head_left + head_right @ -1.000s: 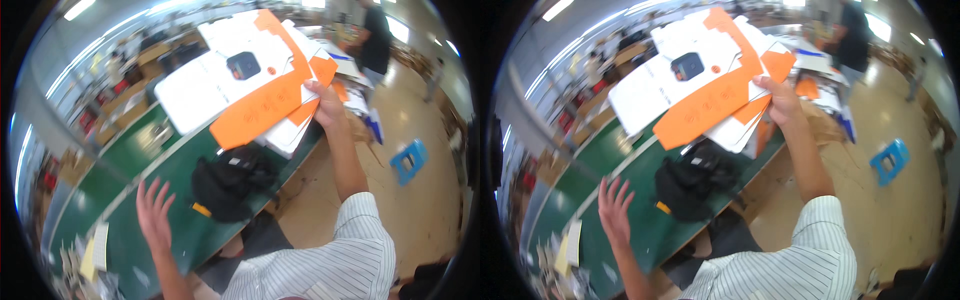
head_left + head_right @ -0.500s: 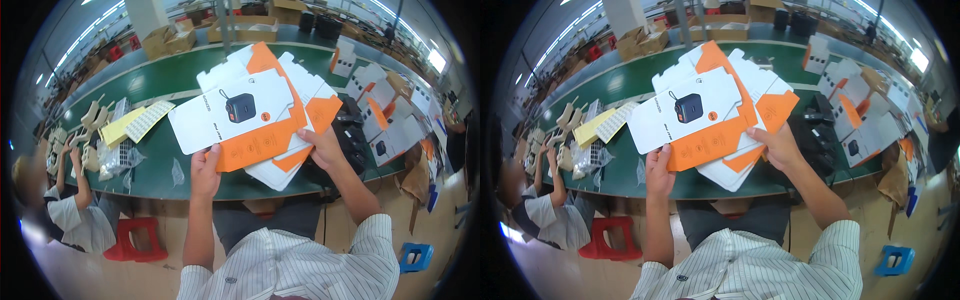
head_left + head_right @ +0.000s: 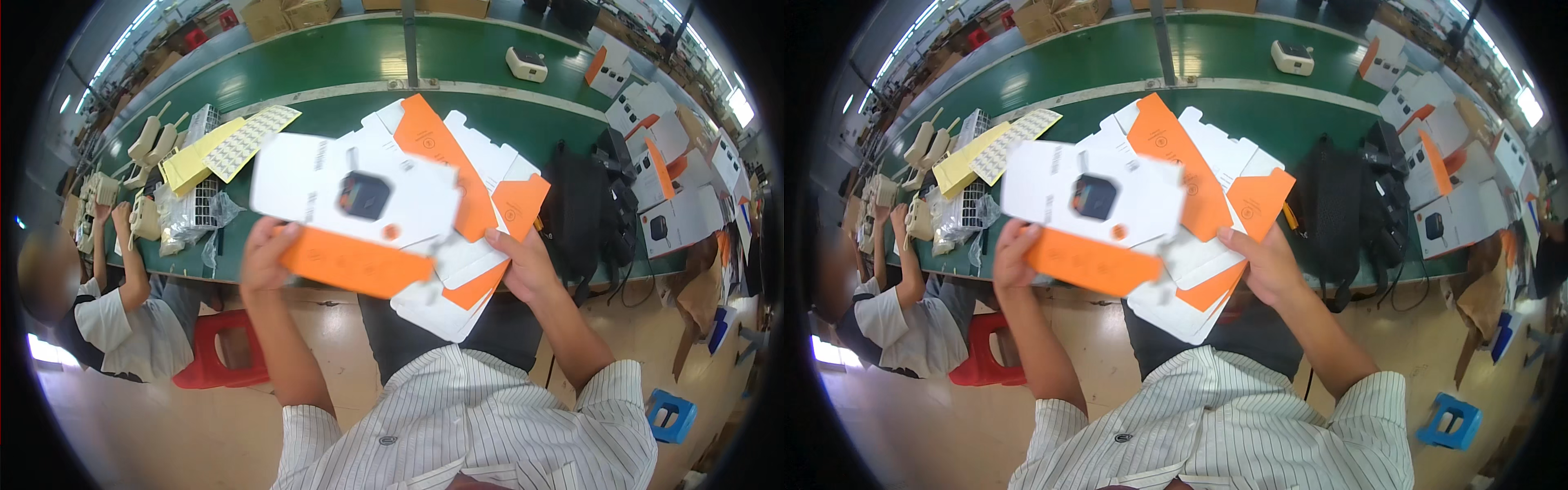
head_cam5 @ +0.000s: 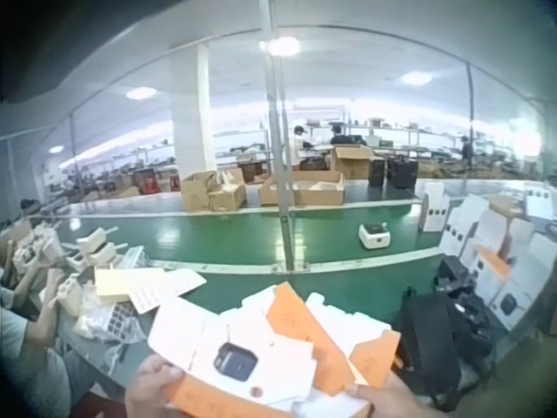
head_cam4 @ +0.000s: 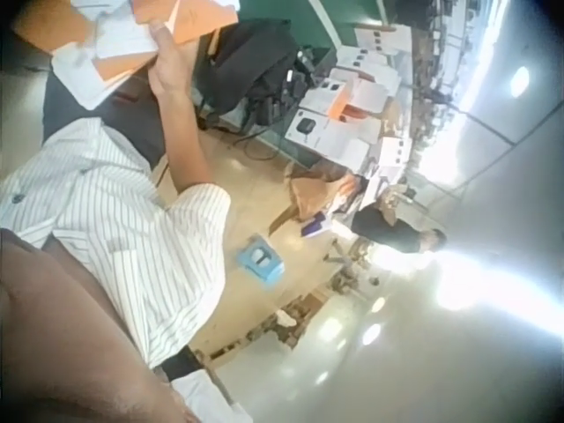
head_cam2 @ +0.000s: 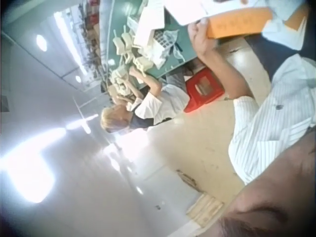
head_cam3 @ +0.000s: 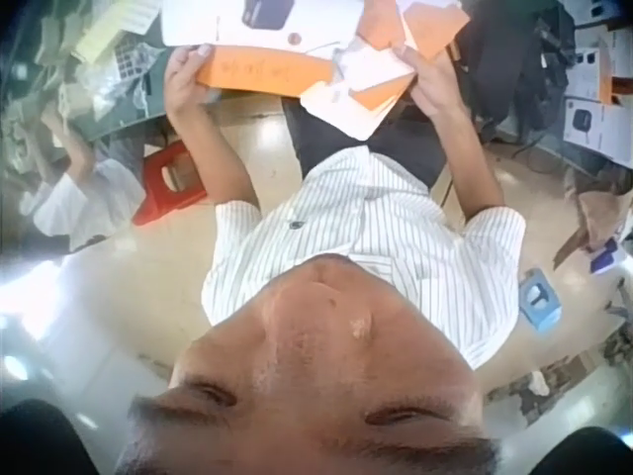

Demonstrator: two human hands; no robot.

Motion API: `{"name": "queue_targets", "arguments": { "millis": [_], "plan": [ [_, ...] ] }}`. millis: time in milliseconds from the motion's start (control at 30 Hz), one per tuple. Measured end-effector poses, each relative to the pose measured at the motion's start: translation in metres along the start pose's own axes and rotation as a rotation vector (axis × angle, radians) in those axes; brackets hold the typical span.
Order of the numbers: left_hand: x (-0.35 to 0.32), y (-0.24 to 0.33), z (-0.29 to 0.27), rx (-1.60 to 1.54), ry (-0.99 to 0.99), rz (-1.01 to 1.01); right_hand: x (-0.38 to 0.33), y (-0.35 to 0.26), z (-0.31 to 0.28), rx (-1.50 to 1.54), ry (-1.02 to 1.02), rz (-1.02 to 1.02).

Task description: The person assembles product packaging cardboard boxes and marks them with a marking pen.

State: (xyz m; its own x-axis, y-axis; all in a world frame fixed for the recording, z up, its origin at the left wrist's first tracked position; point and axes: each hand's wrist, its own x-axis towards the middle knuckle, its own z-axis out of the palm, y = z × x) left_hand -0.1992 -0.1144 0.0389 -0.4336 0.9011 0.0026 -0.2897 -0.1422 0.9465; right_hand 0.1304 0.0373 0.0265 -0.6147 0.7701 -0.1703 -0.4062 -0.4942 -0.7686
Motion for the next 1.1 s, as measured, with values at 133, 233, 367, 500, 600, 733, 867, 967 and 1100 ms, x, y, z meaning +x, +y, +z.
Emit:
{"name": "queue_targets", "arguments": {
  "millis": [133, 233, 367, 500, 600, 733, 867, 967, 1100],
  "plan": [
    [-0.01, 0.02, -0.076, -0.06, -0.116, 0.12, 0.006, -0.006, -0.008, -0.055, 0.025, -0.035],
    [-0.007, 0.02, -0.107, -0.021, -0.114, 0.132, 0.007, -0.004, -0.014, -0.046, 0.022, -0.027],
    [-0.001, 0.019, -0.111, 0.03, -0.089, 0.104, 0.009, -0.001, -0.018, -0.067, 0.024, -0.041],
    [-0.001, 0.014, -0.091, -0.016, -0.004, 0.068, 0.006, 0.001, -0.017, -0.045, 0.06, 0.011],
    [-0.007, 0.01, -0.091, -0.027, -0.059, 0.039, 0.008, 0.006, -0.022, -0.052, 0.052, -0.01],
    [-0.007, 0.002, -0.098, -0.034, -0.003, 0.093, 0.009, 0.008, -0.025, -0.091, 0.048, -0.021],
    [-0.008, 0.001, -0.097, -0.072, -0.011, 0.039, 0.01, 0.005, -0.025, -0.058, 0.051, -0.022],
    [-0.008, 0.0, -0.093, -0.108, -0.001, 0.049, 0.013, 0.005, -0.024, -0.051, 0.087, -0.013],
    [-0.011, -0.007, -0.071, -0.143, 0.096, 0.097, 0.021, -0.002, -0.013, -0.048, 0.109, 0.024]
  ]
}}
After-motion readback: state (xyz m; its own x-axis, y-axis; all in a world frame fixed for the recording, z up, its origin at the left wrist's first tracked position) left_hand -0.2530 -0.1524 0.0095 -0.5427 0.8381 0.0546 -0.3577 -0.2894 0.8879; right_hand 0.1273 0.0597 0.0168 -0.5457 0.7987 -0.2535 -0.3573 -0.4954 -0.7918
